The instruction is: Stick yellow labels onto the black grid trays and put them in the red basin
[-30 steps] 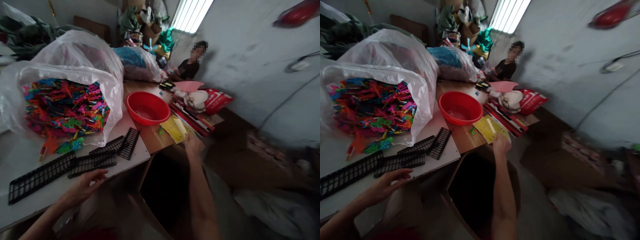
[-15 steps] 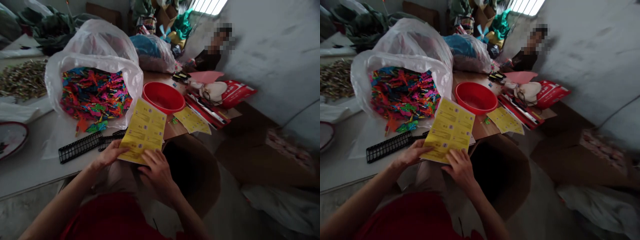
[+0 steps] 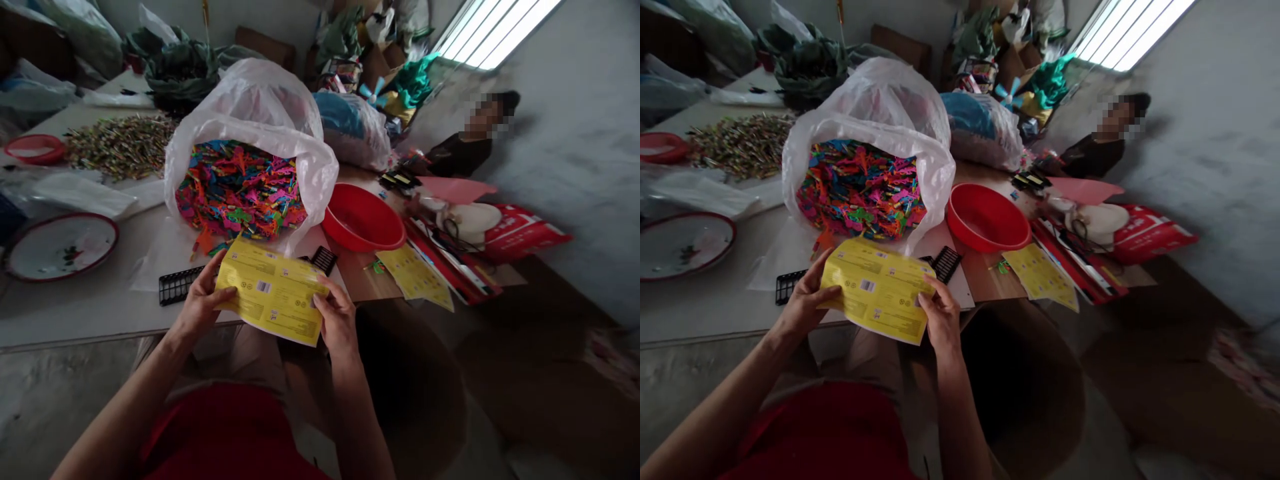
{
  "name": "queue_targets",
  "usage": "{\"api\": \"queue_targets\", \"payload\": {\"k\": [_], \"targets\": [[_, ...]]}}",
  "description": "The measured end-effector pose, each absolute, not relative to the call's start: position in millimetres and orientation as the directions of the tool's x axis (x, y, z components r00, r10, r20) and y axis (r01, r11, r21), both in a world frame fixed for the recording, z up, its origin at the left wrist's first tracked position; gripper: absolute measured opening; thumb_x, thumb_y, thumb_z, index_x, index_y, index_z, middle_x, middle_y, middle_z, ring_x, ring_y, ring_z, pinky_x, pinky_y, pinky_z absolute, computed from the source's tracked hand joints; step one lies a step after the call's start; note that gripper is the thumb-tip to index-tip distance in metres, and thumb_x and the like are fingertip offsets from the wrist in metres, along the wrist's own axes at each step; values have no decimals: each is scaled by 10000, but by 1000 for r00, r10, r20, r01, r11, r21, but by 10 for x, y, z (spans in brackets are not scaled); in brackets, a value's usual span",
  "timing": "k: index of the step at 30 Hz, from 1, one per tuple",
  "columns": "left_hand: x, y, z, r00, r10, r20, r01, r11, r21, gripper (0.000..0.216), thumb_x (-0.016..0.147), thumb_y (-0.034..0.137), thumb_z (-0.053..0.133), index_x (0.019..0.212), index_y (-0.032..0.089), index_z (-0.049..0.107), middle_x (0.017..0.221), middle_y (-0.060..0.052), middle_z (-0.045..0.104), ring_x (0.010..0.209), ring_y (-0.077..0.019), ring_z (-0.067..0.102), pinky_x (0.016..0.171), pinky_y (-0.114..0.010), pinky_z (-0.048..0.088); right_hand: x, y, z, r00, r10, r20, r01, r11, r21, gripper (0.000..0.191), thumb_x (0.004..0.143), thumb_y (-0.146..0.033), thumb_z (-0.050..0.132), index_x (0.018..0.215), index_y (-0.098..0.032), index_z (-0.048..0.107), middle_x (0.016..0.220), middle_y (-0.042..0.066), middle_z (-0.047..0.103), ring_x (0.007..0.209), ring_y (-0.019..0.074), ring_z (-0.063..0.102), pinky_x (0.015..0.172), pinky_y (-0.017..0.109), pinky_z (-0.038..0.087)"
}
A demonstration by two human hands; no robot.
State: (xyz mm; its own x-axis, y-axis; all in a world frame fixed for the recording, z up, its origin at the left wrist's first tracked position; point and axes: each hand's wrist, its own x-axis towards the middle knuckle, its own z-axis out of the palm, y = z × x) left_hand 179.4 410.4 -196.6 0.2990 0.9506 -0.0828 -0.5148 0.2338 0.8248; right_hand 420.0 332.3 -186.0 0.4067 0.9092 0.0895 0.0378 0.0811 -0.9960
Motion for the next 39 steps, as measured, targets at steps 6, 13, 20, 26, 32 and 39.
{"api": "queue_targets", "payload": {"k": [6, 13, 20, 26, 32, 39], "targets": [[1559, 4081, -1818, 316, 944, 95, -73, -75, 994, 866, 697, 284, 756, 1446, 264, 322, 1092, -52, 687, 911, -190, 660, 807, -292, 535, 4177, 3237, -1515, 220, 949, 226, 474, 98, -875, 525, 765, -345, 709, 1262, -245, 571, 1261, 78, 600, 1083, 248, 609, 885, 373, 549], [1506, 3906, -1660, 195, 972, 128, 477, -208, 854, 277, 692, 345, 721, 931, 219, 662, 865, -14, 685, 787, -192, 631, 769, -303, 491, 4092, 3166, -1518, 135, 883, 449, 783, 183, -594, 292, 856, -325, 622, 1130, -225, 640, 1083, 73, 683, 985, 231, 654, 866, 359, 556], [1509, 3721, -1461, 243, 952, 185, 251, -246, 936, 199, 690, 400, 719, 685, 206, 678, 918, -49, 640, 840, -190, 591, 737, -284, 478, 4265, 2947, -1504, 100, 918, 385, 879, 100, -467, 313, 915, -436, 512, 855, -219, 729, 1136, 120, 595, 1056, 278, 582, 924, 450, 490], [1556, 3789, -1920, 178, 961, -212, -34, 221, 975, 400, 596, 499, 773, 745, 148, 652, 655, -29, 656, 574, -144, 577, 519, -233, 438, 4413, 3117, -1827, -266, 960, -87, 751, 150, -643, 303, 940, -323, 478, 757, -184, 675, 780, 20, 657, 690, 152, 632, 609, 247, 511], [1585, 3868, -2576, 198, 894, -401, -96, 425, 900, 439, 588, 498, 767, 779, 121, 648, 659, -32, 653, 557, -137, 573, 534, -246, 433, 3646, 3595, -2360, -226, 968, 106, 818, 248, -519, 318, 838, -114, 595, 1154, -147, 606, 1110, 105, 647, 1038, 219, 605, 910, 357, 486], [1500, 3976, -2669, 151, 924, -351, 13, 353, 936, 275, 653, 409, 693, 717, 142, 688, 657, -9, 634, 607, -125, 517, 570, -232, 387, 2837, 3695, -2530, -281, 932, 228, 870, 348, -350, 283, 918, -111, 448, 1140, -175, 611, 1067, 106, 661, 960, 265, 587, 842, 421, 502]]}}
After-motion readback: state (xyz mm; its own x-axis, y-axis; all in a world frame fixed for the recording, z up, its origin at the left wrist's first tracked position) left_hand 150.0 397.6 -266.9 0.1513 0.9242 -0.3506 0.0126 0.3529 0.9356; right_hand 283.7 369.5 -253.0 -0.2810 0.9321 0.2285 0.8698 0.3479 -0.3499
